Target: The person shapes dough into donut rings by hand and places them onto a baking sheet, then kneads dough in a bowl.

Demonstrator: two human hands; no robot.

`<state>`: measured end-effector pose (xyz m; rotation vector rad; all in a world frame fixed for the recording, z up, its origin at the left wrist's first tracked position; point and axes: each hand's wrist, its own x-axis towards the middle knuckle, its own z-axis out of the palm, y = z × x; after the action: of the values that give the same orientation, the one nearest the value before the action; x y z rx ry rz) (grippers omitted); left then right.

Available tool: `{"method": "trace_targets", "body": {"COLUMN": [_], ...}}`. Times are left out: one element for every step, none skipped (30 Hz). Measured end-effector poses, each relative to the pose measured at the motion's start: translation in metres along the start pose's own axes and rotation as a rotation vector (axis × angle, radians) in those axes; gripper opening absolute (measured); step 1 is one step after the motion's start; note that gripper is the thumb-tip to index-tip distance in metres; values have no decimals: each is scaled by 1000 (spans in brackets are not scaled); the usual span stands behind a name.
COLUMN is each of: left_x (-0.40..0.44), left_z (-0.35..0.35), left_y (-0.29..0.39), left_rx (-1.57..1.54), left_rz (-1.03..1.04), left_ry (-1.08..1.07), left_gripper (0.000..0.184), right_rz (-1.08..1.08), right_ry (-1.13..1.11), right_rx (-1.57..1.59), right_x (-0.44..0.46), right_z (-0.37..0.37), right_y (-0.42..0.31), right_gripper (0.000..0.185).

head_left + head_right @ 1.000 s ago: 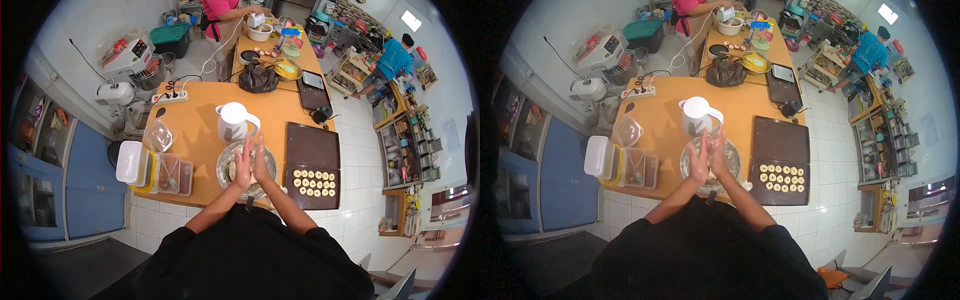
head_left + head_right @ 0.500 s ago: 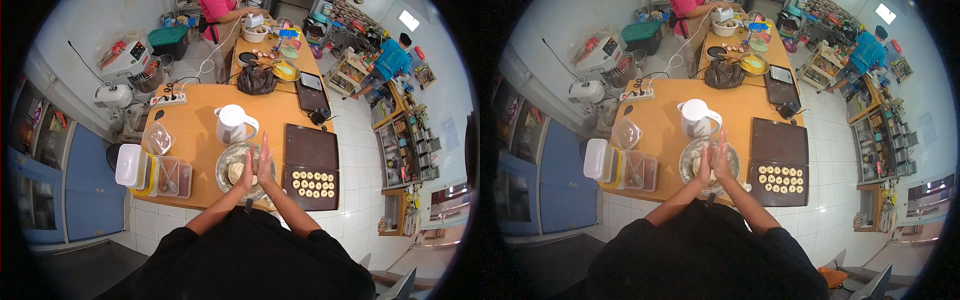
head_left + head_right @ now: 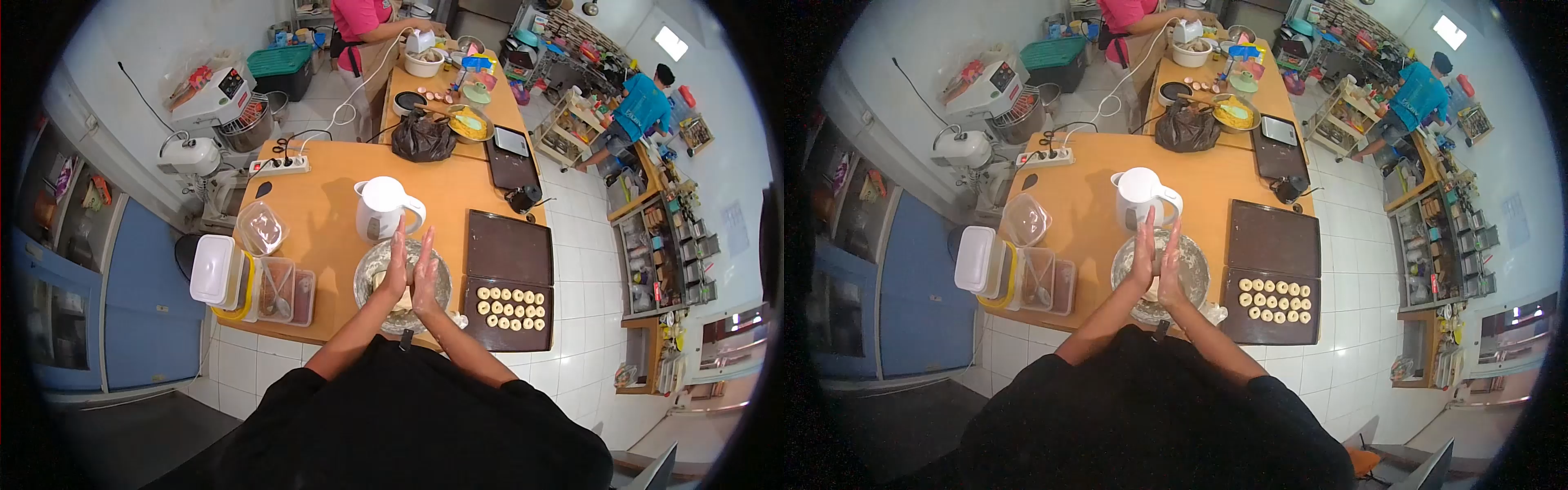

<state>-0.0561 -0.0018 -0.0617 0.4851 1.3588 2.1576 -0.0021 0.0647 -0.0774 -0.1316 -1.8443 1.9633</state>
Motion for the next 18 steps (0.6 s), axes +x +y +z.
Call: {"method": "trace_targets", "body": {"left_x": [-4, -14, -20, -28, -32, -32, -27, -17, -8, -1, -3, -6, -9, -21, -30, -36, -38, -32], "left_z": [7, 22, 25, 27, 26, 22, 16, 10, 11, 12, 15, 16, 19, 26, 29, 29, 27, 25], "left_y": [14, 32, 27, 21, 15, 5, -5, -11, 2, 15, 25, 32, 38, 41, 34, 25, 14, 7], "left_rx": [71, 51, 48, 26, 9, -40, -39, -100, -160, -172, -173, -111, -48, 50, 49, 4, -40, 43], "left_rz": [200, 208, 205, 210, 216, 120, 118, 45, -26, -48, -47, 79, 202, 240, 241, 193, 144, 99], "left_ry": [-69, -103, -101, -114, -129, -100, -98, -31, 36, 90, 88, -1, -90, -195, -194, -184, -175, -114], "left_gripper": [75, 74, 74, 73, 72, 74, 74, 75, 75, 76, 76, 75, 74, 72, 72, 72, 71, 70], "right_rz": [33, 66, 93, 94, 37, -19, -71, -86, -79, -59, -39, -13, 29, 68, 74, 53, 28, 6], "right_ry": [7, 22, 39, 36, 52, 70, 87, 70, 18, -27, -47, -47, -26, -9, 7, 11, 6, -14], "right_rx": [8, 18, 28, 27, 49, 71, 91, 90, 71, 64, 65, 73, 82, 80, 89, 107, 118, 125], "right_x": [1, 3, 9, 10, 16, 20, 21, 17, 9, 1, -2, -2, 0, 5, 14, 18, 20, 18], "right_z": [-4, -10, -16, -16, -12, -8, -7, -2, 4, 10, 10, 8, 2, -6, -11, -13, -11, -9], "right_y": [4, 7, 3, 0, -12, -24, -29, -30, -25, -20, -17, -14, -12, -12, -18, -25, -31, -35], "right_gripper": [77, 78, 78, 78, 79, 80, 81, 81, 80, 80, 80, 80, 80, 79, 79, 79, 79, 79]}}
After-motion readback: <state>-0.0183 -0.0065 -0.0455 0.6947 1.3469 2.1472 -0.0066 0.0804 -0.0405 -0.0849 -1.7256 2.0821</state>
